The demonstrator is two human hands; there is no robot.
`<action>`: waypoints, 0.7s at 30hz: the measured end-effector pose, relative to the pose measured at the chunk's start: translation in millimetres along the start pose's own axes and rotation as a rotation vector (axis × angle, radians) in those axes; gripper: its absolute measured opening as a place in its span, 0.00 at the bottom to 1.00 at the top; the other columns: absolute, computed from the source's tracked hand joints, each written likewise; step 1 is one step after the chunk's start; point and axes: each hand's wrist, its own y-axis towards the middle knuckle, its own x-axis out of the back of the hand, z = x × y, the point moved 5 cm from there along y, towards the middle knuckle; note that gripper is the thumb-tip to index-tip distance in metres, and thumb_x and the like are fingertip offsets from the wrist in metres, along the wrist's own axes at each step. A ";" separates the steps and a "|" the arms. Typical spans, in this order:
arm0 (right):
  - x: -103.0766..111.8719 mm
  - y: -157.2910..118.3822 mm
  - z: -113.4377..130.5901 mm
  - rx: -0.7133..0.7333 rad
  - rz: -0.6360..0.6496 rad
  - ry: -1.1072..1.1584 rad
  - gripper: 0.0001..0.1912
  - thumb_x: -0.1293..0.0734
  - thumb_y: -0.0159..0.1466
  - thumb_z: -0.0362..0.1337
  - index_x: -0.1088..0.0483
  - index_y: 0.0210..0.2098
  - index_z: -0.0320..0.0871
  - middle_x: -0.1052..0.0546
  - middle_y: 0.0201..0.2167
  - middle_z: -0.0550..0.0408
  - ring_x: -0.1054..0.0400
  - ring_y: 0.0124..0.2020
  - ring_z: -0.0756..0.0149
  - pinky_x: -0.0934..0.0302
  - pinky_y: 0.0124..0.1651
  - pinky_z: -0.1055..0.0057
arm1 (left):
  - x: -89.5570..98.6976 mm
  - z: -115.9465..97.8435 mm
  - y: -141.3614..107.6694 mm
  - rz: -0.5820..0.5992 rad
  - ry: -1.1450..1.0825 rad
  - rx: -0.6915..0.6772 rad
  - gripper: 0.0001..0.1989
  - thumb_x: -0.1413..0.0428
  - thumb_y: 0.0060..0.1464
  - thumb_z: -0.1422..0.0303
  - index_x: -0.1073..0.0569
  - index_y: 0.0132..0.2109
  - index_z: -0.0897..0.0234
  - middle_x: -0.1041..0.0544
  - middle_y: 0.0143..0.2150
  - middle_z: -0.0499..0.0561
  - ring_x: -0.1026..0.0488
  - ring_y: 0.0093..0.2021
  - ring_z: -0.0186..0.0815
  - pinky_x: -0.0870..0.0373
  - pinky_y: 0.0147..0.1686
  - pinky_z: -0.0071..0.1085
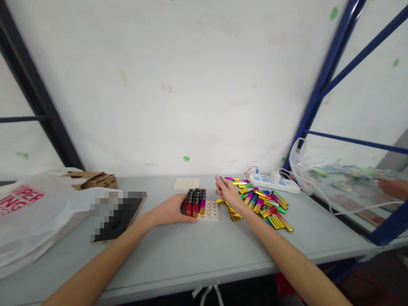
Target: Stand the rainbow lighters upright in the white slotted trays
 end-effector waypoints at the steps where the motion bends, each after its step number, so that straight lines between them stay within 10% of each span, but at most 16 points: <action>1: -0.4 -0.8 1.0 0.024 -0.013 -0.027 0.29 0.39 0.64 0.66 0.42 0.25 0.46 0.45 0.17 0.66 0.53 0.17 0.74 0.57 0.20 0.74 | 0.0 0.0 0.0 -0.001 -0.012 -0.006 0.35 0.32 0.43 0.47 0.25 0.53 0.64 0.19 0.50 0.55 0.23 0.47 0.49 0.28 0.49 0.39; 11: 2.5 2.0 3.2 0.212 -0.136 -0.389 0.20 0.41 0.64 0.50 0.45 0.21 0.46 0.43 0.18 0.62 0.48 0.22 0.70 0.55 0.27 0.71 | 0.6 -0.8 -0.6 -0.009 -0.027 0.006 0.33 0.32 0.42 0.48 0.25 0.51 0.63 0.18 0.47 0.54 0.22 0.46 0.49 0.27 0.46 0.38; 21: -4.4 -16.6 36.4 0.331 0.018 -0.433 0.24 0.43 0.71 0.54 0.41 0.25 0.45 0.39 0.20 0.62 0.43 0.24 0.70 0.50 0.30 0.71 | 1.6 -5.3 -1.4 0.001 -0.044 -0.004 0.31 0.31 0.44 0.50 0.25 0.51 0.63 0.18 0.48 0.52 0.22 0.46 0.48 0.27 0.47 0.37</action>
